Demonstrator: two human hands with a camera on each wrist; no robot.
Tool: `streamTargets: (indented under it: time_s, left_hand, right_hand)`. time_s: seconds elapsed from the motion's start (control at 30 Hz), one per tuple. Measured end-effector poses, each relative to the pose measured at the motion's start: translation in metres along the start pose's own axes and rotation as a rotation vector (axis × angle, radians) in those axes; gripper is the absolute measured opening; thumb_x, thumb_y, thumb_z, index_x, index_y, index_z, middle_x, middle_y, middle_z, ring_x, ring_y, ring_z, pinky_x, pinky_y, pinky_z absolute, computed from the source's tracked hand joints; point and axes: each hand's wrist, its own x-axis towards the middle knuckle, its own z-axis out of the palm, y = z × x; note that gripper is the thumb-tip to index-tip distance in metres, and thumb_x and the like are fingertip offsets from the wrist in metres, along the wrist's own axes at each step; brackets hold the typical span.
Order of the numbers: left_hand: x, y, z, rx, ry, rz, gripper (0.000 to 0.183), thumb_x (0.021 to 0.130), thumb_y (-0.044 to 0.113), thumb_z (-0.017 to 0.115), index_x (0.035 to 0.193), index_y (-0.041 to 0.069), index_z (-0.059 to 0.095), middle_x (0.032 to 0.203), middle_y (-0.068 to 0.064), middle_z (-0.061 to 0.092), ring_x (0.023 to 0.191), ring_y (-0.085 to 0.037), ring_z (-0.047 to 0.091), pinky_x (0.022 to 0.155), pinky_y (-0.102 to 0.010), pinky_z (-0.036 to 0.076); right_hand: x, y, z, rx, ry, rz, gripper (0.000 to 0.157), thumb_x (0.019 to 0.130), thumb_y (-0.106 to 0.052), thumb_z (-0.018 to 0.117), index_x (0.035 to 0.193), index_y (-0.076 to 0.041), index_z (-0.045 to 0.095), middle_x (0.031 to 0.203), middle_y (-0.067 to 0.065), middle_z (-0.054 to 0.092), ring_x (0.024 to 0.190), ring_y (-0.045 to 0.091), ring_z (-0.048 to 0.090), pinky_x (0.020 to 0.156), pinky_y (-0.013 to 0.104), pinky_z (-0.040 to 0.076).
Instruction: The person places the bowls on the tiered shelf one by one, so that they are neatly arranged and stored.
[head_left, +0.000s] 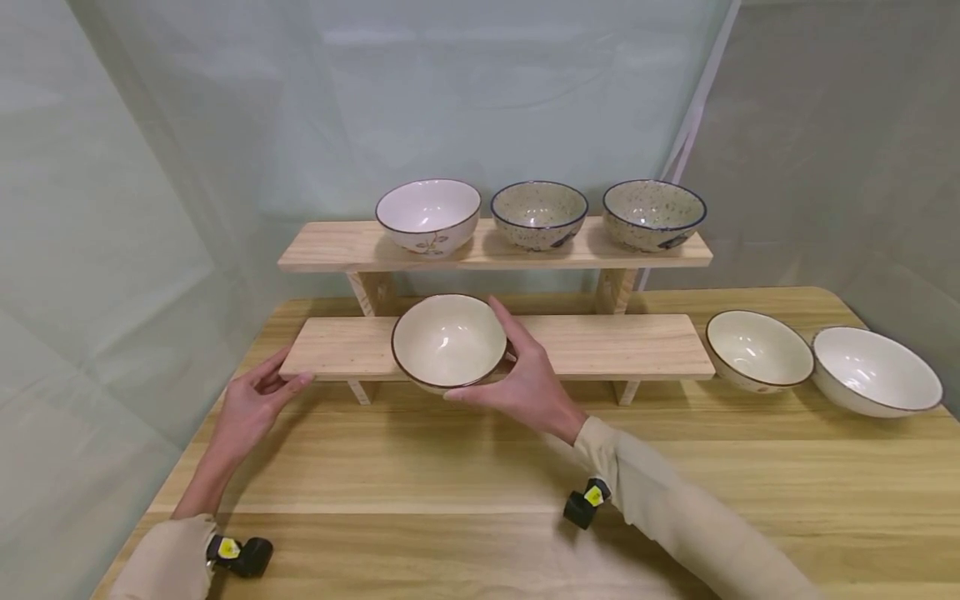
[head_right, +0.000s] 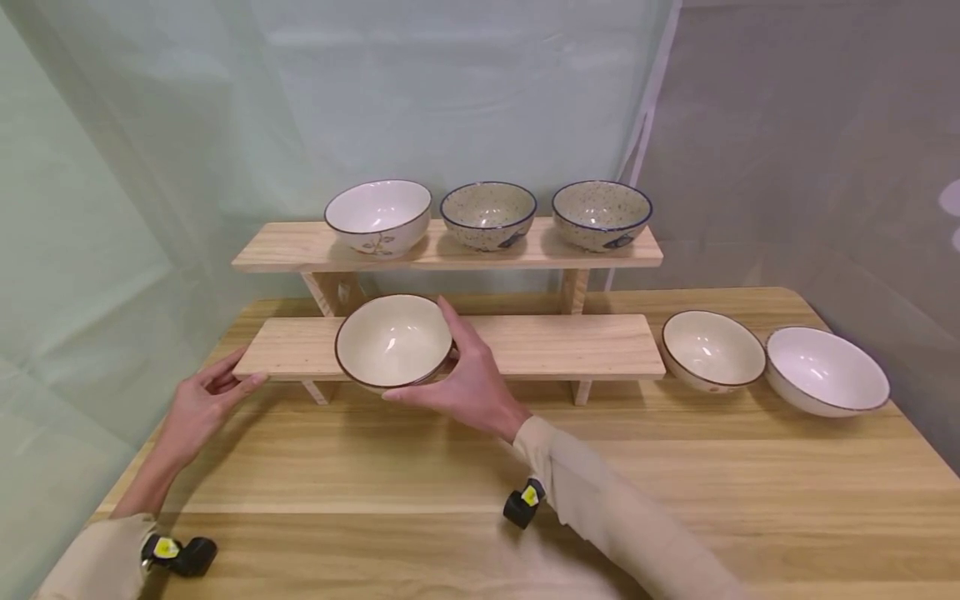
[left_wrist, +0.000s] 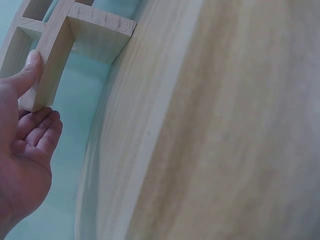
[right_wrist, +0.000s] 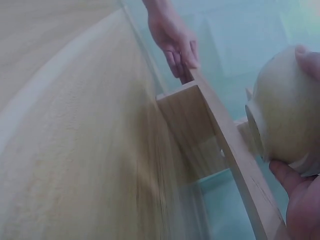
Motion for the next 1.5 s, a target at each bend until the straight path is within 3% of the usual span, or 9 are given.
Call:
streamTargets:
  time_s: [0.33,0.7,1.27,1.5]
  left_hand:
    - [0.000,-0.001,0.001,0.014,0.001,-0.013,0.070,0.103,0.022,0.068,0.157,-0.007,0.033,0.145,-0.037,0.048,0.102,0.016,0.053,0.080,-0.008,0.049]
    - [0.000,-0.001,0.000,0.019,0.000,-0.017,0.071,0.104,0.022,0.068,0.158,-0.007,0.033,0.145,-0.037,0.048,0.104,0.015,0.052,0.081,-0.007,0.049]
    - [0.001,-0.002,0.000,0.007,0.008,-0.013,0.069,0.103,0.020,0.068,0.157,-0.007,0.034,0.145,-0.037,0.048,0.102,0.017,0.053,0.080,-0.008,0.049]
    - [0.000,-0.001,0.001,-0.002,0.005,-0.015,0.069,0.103,0.020,0.068,0.158,-0.007,0.033,0.145,-0.037,0.047,0.102,0.016,0.053,0.080,-0.008,0.049]
  right_hand:
    - [0.012,0.003,0.011,0.022,0.016,0.024,0.122,0.070,-0.007,0.097,0.166,-0.008,0.021,0.160,0.016,0.031,0.132,0.031,0.051,0.106,0.038,0.047]
    - [0.021,0.002,0.020,-0.071,0.045,-0.008,0.122,0.068,-0.015,0.100,0.164,-0.006,0.025,0.158,0.018,0.035,0.133,0.028,0.050,0.109,0.038,0.045]
    - [0.029,0.003,0.024,-0.183,0.055,0.022,0.123,0.069,-0.023,0.100,0.164,-0.003,0.024,0.155,0.020,0.040,0.133,0.029,0.049,0.108,0.038,0.045]
    - [0.030,0.000,0.024,-0.232,0.037,0.066,0.124,0.071,-0.031,0.098,0.165,-0.005,0.021,0.159,0.019,0.037,0.141,0.030,0.041,0.116,0.044,0.035]
